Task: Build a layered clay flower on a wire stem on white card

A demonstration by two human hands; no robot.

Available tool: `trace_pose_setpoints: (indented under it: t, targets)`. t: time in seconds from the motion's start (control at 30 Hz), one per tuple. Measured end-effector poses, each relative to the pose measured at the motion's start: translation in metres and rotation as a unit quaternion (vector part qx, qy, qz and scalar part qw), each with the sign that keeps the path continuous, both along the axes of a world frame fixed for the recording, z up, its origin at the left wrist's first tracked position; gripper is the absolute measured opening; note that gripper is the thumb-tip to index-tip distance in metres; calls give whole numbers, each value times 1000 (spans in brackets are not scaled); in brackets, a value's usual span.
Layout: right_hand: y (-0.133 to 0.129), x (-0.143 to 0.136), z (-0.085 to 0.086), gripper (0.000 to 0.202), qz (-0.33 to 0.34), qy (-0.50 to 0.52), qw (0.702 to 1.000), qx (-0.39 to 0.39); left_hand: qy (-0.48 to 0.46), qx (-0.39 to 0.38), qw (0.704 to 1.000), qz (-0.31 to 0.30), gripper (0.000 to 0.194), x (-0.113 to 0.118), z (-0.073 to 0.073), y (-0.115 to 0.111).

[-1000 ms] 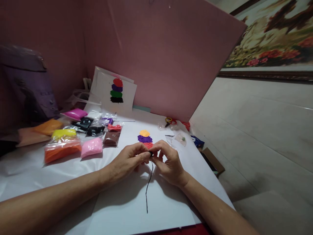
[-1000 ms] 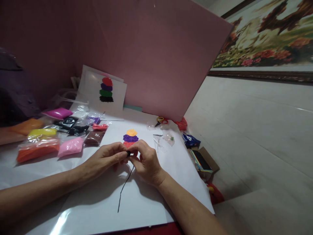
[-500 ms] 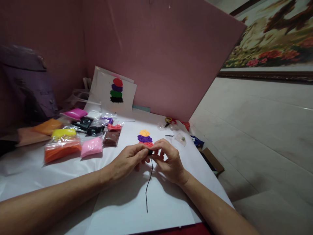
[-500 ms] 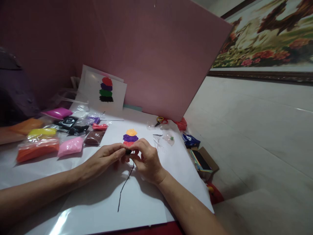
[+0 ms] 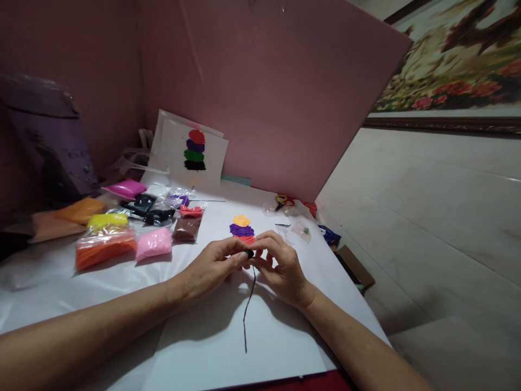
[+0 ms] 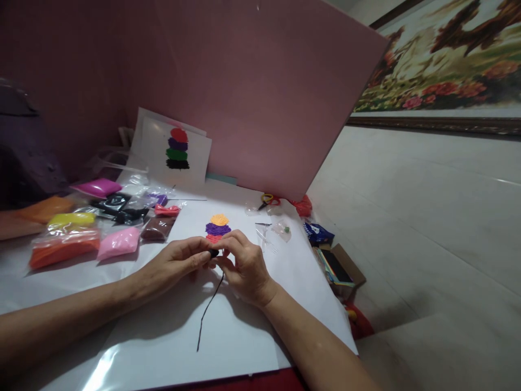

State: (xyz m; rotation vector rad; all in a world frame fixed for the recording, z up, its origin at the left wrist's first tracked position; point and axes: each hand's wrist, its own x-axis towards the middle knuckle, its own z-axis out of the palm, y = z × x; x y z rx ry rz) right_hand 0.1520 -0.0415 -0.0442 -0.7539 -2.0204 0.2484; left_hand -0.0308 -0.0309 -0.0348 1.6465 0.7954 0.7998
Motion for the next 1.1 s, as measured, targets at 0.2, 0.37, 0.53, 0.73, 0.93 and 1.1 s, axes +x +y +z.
trace_pose_setpoints:
  t: [0.2,0.37,0.53,0.73,0.93,1.1]
  targets:
    - [-1,-1,1,27,-1,-2,1000,5,-2,2,1000,8,24,0,0,-1]
    - [-2,-1,1,23,-14,10,1000,10,7,-3,1000,-3,29,0,2,-1]
    - [-2,-1,0,26,-21,3,1000,9,-7,-1,1000,-3,27,0,0,-1]
    - [-2,-1,1,25,-17,7,1000,12,-22,-8,1000,-2,24,0,0,0]
    - [-2,-1,2,18,-22,4,1000,9,-8,2,1000,-15,26,-1,1,0]
    - [-1,-1,1,22,-11,-11,1000,14,-14,9,1000,-10,27,-2,-1,0]
